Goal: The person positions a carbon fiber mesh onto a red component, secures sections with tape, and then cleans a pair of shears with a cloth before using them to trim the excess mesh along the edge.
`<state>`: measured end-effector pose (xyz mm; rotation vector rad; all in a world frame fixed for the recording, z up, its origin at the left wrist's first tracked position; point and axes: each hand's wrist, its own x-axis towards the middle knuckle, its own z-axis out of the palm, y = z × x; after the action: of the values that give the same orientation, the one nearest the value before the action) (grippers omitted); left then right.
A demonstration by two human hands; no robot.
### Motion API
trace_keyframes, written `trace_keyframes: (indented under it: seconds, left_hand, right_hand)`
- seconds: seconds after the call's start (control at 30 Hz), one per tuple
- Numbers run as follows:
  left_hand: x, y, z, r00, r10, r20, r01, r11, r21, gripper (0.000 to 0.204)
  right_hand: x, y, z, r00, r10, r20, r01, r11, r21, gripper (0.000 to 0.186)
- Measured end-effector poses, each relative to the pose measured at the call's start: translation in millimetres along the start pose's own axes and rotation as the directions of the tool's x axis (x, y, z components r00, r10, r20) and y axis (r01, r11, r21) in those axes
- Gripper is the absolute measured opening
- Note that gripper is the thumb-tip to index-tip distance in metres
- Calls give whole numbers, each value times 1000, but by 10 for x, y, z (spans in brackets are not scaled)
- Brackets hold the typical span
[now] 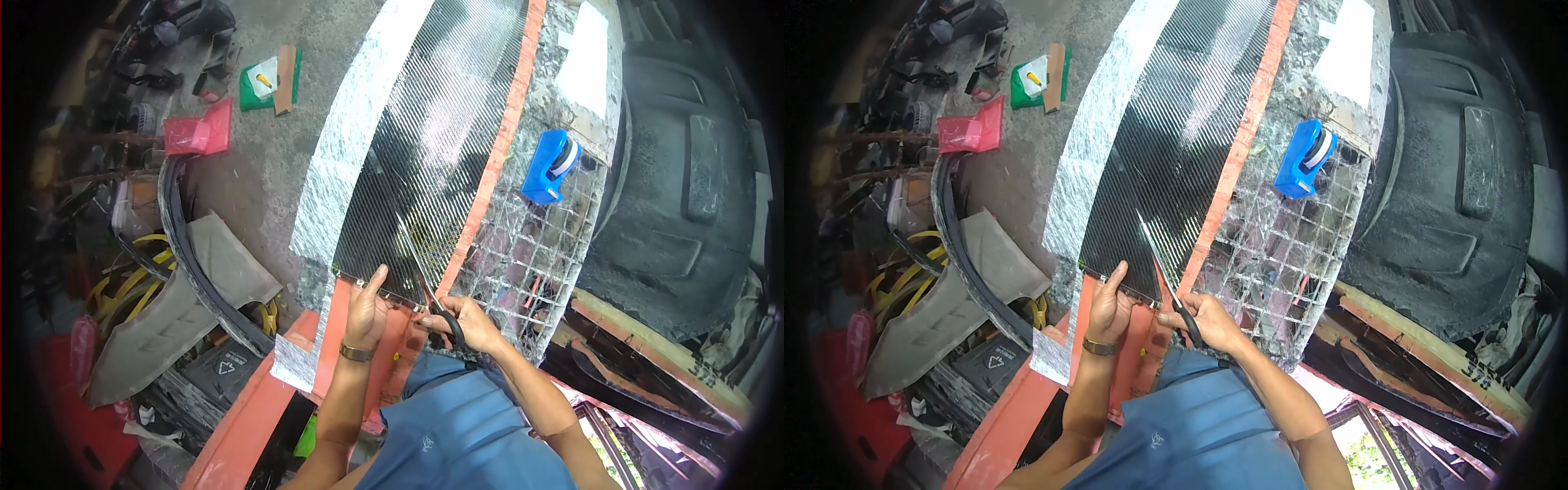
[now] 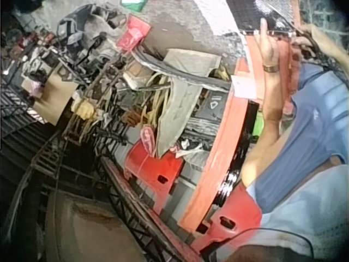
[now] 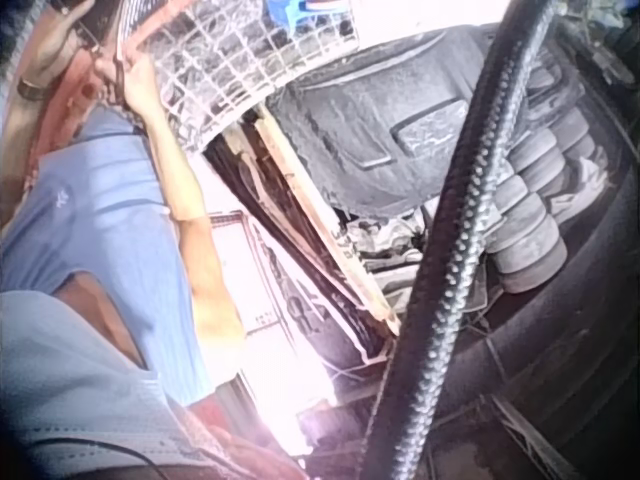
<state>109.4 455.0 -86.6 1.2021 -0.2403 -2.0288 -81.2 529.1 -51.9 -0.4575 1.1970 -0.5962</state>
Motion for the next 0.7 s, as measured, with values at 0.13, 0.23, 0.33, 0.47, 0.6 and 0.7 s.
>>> trace_keyframes:
  seconds: [0.13, 0.23, 0.33, 0.47, 0.6, 0.7]
  left_hand:
    - [-5, 10, 14, 1000, -19, 1, 19, 1000, 0, 30]
    - [0, 8, 23, 1000, -5, -8, 5, 1000, 7, 27]
    - [-20, 11, 89, 999, 26, -41, -26, 1000, 16, 23]
    - [-15, 2, 71, 999, 26, -32, -25, 1000, 14, 23]
    - [2, -11, 27, 1000, 16, -26, -15, 1000, 15, 22]
    - [2, -16, 45, 999, 28, -45, -28, 1000, -10, 22]
  right_hand:
    - [-23, -47, 6, 1000, 21, -16, -21, 1000, 11, 36]
    - [-20, -43, 13, 1000, 19, -18, -19, 1000, 10, 37]
    - [-18, -16, 11, 1000, 14, -16, -14, 1000, 19, 36]
    - [-21, -22, 13, 1000, 9, -15, -9, 1000, 24, 36]
    - [-35, -55, 18, 1000, 10, -17, -10, 1000, 18, 36]
    - [-34, -58, 19, 1000, 12, -17, -12, 1000, 10, 36]
